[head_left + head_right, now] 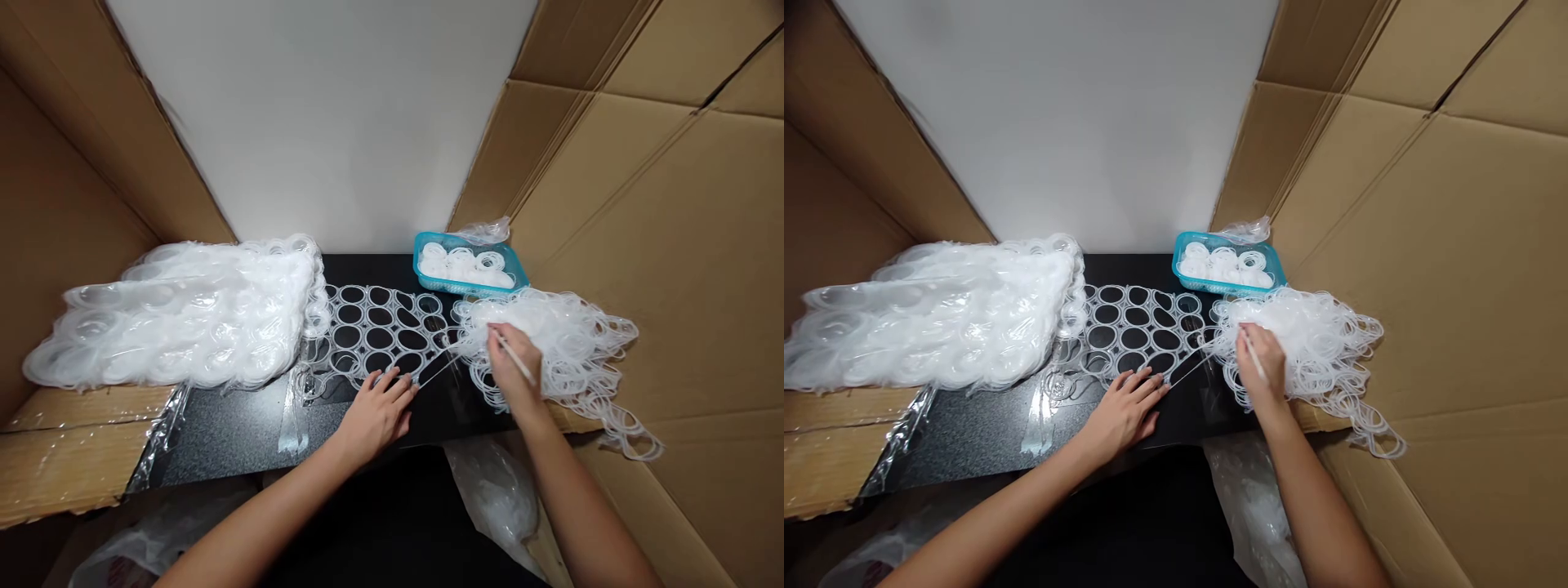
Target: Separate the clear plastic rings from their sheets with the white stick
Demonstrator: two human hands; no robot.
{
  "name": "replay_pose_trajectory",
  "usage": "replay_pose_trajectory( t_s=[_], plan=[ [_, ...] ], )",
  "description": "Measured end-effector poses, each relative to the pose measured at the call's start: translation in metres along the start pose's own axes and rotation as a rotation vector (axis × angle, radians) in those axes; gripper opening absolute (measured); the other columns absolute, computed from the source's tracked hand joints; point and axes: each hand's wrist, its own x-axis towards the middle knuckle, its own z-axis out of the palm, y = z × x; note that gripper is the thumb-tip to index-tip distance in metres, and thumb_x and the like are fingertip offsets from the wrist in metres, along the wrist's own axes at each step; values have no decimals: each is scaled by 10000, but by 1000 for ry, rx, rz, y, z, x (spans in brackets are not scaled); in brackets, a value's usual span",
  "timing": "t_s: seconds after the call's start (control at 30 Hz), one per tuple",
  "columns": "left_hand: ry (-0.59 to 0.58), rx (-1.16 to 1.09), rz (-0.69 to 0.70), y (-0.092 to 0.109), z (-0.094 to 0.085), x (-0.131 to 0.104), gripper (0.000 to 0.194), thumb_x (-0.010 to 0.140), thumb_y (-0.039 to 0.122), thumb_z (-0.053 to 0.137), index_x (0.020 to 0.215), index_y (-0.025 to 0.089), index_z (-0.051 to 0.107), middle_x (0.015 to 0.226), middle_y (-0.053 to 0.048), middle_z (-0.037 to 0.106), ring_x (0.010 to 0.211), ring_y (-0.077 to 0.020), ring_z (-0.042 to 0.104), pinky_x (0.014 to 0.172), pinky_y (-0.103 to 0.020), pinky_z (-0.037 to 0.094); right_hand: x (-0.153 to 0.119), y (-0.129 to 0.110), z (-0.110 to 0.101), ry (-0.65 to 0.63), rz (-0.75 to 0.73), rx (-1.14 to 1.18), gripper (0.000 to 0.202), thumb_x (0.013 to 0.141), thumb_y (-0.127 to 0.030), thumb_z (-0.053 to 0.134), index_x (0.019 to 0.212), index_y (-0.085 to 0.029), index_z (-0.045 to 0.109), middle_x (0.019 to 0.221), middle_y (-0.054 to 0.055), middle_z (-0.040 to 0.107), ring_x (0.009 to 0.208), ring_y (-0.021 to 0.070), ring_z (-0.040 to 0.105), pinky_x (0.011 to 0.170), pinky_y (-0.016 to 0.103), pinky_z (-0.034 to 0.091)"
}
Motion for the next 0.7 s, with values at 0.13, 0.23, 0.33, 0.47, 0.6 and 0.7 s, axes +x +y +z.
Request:
replay_pose_trajectory(
  t_s=[0.13,0.23,0.33,0.47,0.6,0.7],
  plan=[
    [68,-54,-14,3,-5,1,386,932,274,571,1316,247,540,1358,-59,598,1370,-286,425,1163,-532,150,13,-3,-9,-204,339,325,310,827,-479,627,709,-193,613,697,37,646,640,182,559,621,294,452],
    [159,-155,-93,13,-14,11,367,928,285,590,1292,245,564,1283,-69,625,1298,-281,480,1133,-533,191,0,-27,-2,-510,440,672,372,752,-520,724,667,-195,565,706,21,652,622,158,549,575,259,430],
    [163,-351,-266,22,-23,28,216,938,301,578,1121,224,661,1105,-67,669,1069,-248,581,976,-440,370,-16,-50,0,-558,425,720,340,781,-502,711,693,-193,598,736,17,664,623,150,532,573,255,417],
    [124,-633,-426,22,-23,47,179,919,317,571,933,206,711,943,-49,695,927,-228,606,864,-362,416,-29,-64,-7,-519,318,620,274,851,-463,645,767,-204,672,739,15,673,666,173,559,638,281,440],
    [131,-769,-467,19,-15,57,171,879,294,580,821,194,706,840,-36,701,836,-209,611,764,-299,419,-40,-69,-13,-471,237,533,235,901,-408,589,767,-222,640,905,37,731,814,213,647,747,315,480],
    [118,-791,-493,22,-12,60,193,874,289,557,781,189,694,785,-27,693,787,-198,600,746,-291,395,-48,-72,-14,-415,160,421,212,927,-353,551,769,-230,620,941,42,737,831,221,668,747,325,492]
  ],
)
